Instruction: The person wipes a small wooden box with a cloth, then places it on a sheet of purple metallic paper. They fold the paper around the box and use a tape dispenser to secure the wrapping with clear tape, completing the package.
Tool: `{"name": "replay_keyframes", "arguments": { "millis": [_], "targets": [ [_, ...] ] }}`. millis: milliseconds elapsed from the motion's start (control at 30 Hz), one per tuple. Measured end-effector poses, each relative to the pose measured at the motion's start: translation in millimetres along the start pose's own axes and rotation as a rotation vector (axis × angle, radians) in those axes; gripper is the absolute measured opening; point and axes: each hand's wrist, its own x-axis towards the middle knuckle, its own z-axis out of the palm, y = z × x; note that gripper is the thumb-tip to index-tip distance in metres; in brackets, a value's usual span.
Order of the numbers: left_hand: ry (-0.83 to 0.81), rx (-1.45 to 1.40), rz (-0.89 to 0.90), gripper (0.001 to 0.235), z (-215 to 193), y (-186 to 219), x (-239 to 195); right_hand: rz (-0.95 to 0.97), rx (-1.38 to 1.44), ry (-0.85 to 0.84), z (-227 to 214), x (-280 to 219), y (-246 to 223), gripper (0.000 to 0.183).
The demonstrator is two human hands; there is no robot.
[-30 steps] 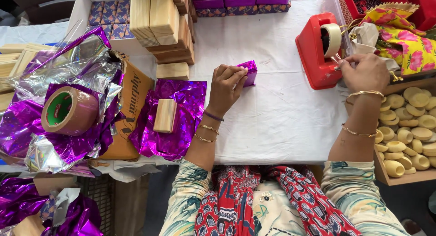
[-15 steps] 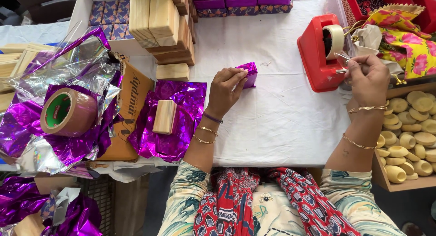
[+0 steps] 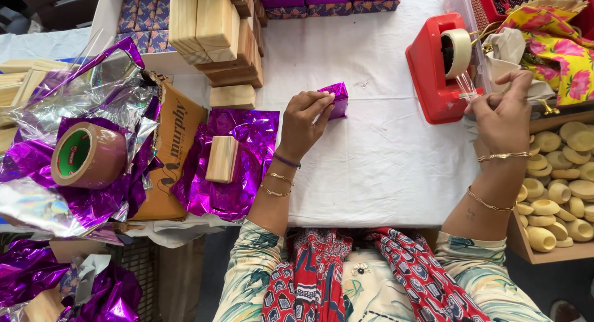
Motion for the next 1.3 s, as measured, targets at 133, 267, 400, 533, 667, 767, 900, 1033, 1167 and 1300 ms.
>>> {"name": "replay_keyframes", "arguments": {
  "millis": [133, 267, 400, 533, 667, 767, 900, 1033, 1167, 1300],
  "targets": [
    [-0.006, -0.003, -0.007, 0.019, 0, 0, 0, 0.01, -0.091, -0.014, 0, -3, -4, 0.032],
    [0.003, -0.001, -0.012, 0.019, 0, -1, -1, 0.004, -0.133, -0.03, -1, -2, -3, 0.029],
    [0.013, -0.005, -0.011, 0.019, 0, -2, 0, 0.013, -0.185, -0.062, 0, -4, -4, 0.03],
    [0.017, -0.011, -0.011, 0.019, 1, -2, -2, 0.006, -0.274, -0.018, 6, -8, -13, 0.032],
    [0.02, -0.009, -0.023, 0.019, 1, -1, -4, -0.12, -0.488, 0.049, 11, -5, 6, 0.038],
    [0.039, 0.0, -0.012, 0.019, 0, -2, -3, -0.175, -0.509, 0.092, 16, -11, 8, 0.036],
    [0.047, -0.017, -0.022, 0.019, 1, 0, -4, -0.134, -0.319, 0.183, 27, -22, 22, 0.026],
    [0.047, -0.037, -0.03, 0.019, 1, -2, -4, -0.17, -0.07, 0.198, 31, -24, 38, 0.023],
    [0.044, -0.036, -0.042, 0.018, 3, -4, -5, -0.194, -0.189, 0.234, 35, -24, 26, 0.024],
    [0.055, -0.037, -0.036, 0.018, 0, -3, -6, -0.243, -0.386, 0.276, 38, -23, 24, 0.027]
  ]
}}
